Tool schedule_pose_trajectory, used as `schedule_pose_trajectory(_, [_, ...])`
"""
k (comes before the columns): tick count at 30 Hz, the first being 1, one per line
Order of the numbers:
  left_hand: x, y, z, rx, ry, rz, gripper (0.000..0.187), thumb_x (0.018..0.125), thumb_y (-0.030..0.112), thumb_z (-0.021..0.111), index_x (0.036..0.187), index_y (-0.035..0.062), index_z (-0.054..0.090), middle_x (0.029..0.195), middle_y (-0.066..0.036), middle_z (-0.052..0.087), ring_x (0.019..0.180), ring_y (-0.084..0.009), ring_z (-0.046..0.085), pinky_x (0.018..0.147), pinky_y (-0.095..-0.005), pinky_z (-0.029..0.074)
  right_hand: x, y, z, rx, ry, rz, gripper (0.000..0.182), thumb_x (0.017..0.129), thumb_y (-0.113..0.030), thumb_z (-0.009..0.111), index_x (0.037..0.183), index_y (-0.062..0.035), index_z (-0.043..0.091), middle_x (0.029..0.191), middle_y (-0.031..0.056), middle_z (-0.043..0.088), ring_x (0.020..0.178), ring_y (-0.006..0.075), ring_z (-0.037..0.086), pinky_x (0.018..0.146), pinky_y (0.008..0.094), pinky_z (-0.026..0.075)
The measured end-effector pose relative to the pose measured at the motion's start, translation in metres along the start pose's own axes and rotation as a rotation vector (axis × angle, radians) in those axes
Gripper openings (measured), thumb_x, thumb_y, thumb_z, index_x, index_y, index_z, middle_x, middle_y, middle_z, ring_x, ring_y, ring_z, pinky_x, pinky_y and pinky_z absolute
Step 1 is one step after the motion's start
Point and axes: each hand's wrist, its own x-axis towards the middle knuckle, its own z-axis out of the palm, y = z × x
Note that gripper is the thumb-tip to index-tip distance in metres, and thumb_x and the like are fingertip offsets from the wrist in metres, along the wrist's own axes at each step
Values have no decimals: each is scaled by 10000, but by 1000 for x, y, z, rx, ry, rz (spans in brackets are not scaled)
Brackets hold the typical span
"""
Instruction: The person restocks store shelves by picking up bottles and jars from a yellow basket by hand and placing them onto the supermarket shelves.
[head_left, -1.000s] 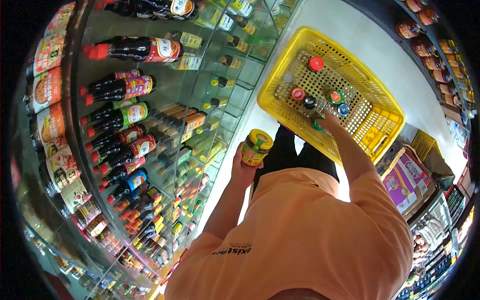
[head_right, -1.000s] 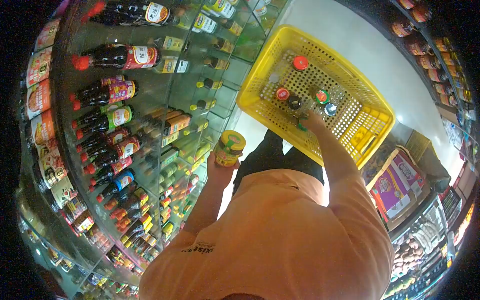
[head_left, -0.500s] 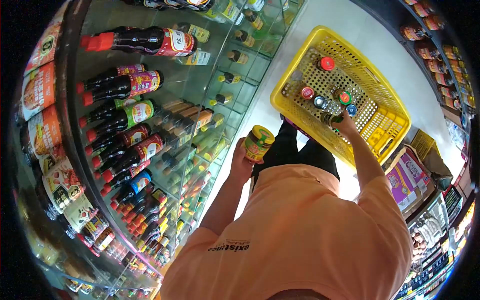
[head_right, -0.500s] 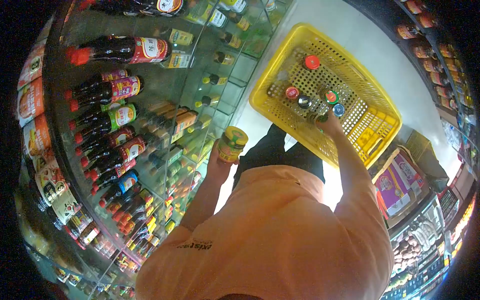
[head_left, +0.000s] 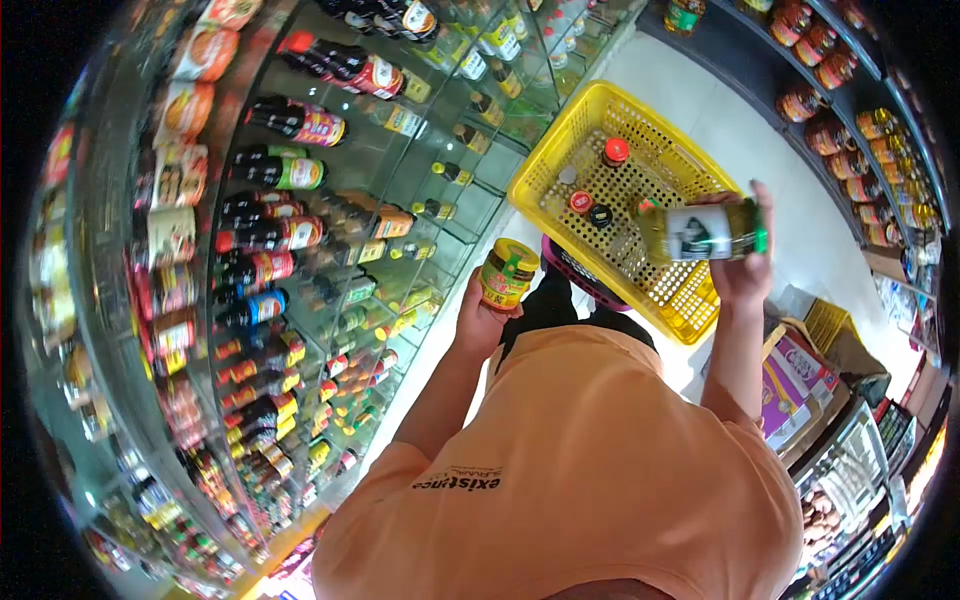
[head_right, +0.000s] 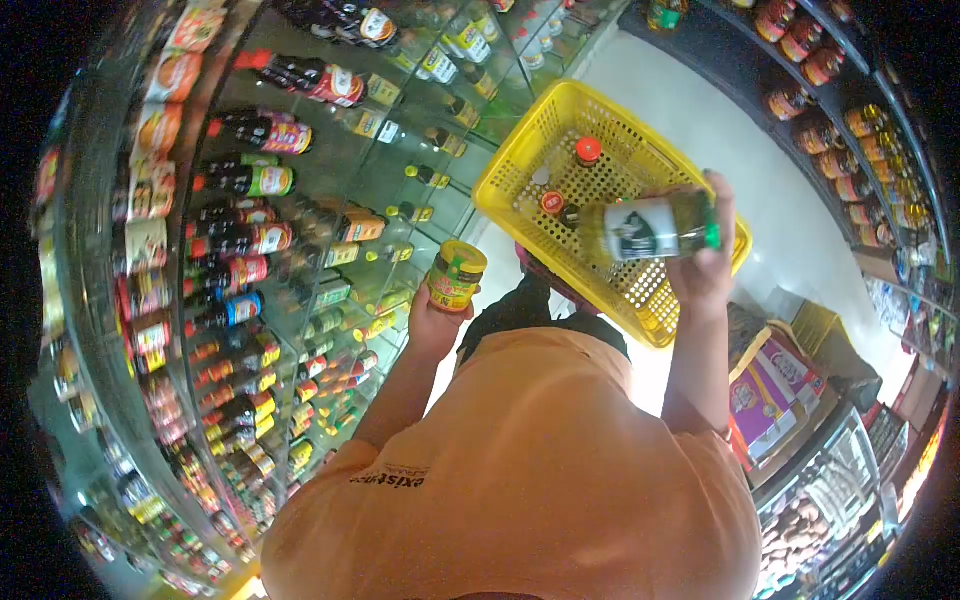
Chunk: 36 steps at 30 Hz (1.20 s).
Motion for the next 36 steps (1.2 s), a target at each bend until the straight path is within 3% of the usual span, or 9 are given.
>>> schedule_pose_trajectory(1, [-11,-5,3,-9,-17,21,546,1026,476,396,1363,52,467,1215,-213,633,994,-295,656,702,-383,529,5,-6,14,85,-3,-80,849,769,-415,800,1446,-78,413,1192,174,616,1106,344,623,974,526,515])
schedule_pose_trajectory(5, [-61,-31,1,112,79,79,576,1011,494,407,1371,48,463,1198,-196,642,916,-261,643,709,-371,519,16,-21,23,352,20,93,667,909,-521,593,1408,-94,478,1113,167,634,957,328,656,854,491,554])
schedule_pose_trajectory(7, [-90,-38,6,-33,143,120,606,994,526,421,1363,49,477,1167,-182,653,877,-237,627,702,-366,504,12,-13,31,-5,234,302,586,947,-462,557,1409,-111,478,1063,167,634,857,309,669,758,448,581])
schedule_pose_trajectory(8, [-105,-39,10,-34,168,144,601,997,548,431,1363,73,463,1167,-155,647,872,-235,629,724,-368,511,2,-4,42,-112,197,234,519,971,-409,531,1395,-112,487,1044,170,633,786,292,672,674,411,590])
schedule_pose_trajectory(15, [-178,-57,-3,-125,341,338,677,978,604,384,1362,61,513,1123,-167,661,800,-226,612,711,-349,478,-48,61,71,-255,77,650,457,979,-423,578,1284,-85,534,949,130,659,719,258,679,630,393,587])
schedule_pose_trajectory(17, [-197,-58,-8,-322,260,351,616,1001,579,420,1299,52,538,1110,-144,657,832,-211,614,749,-332,497,-64,78,87,-285,-13,785,446,975,-413,580,1286,-97,533,946,127,654,709,261,681,625,394,587])
schedule_pose_trajectory(21, [-225,-54,-8,-438,221,491,652,995,595,432,1319,40,547,1160,-167,665,831,-204,625,753,-319,502,-106,95,142,-293,-135,955,373,964,-234,604,1280,-71,489,938,125,638,661,253,668,586,380,576])
schedule_pose_trajectory(31, [-342,-49,-55,-470,325,685,746,928,614,555,1417,58,462,1219,-178,631,879,-229,639,797,-332,529,-220,176,210,-371,-552,1157,371,955,-160,603,1294,-89,471,1018,118,592,682,271,670,600,393,579])
schedule_pose_trajectory(36, [-427,-59,-98,-512,354,793,733,916,562,612,1424,64,434,1235,-192,616,879,-246,668,773,-321,563,-287,221,259,-594,-688,1153,332,967,-227,609,1262,-119,503,906,107,624,687,251,680,586,392,586])
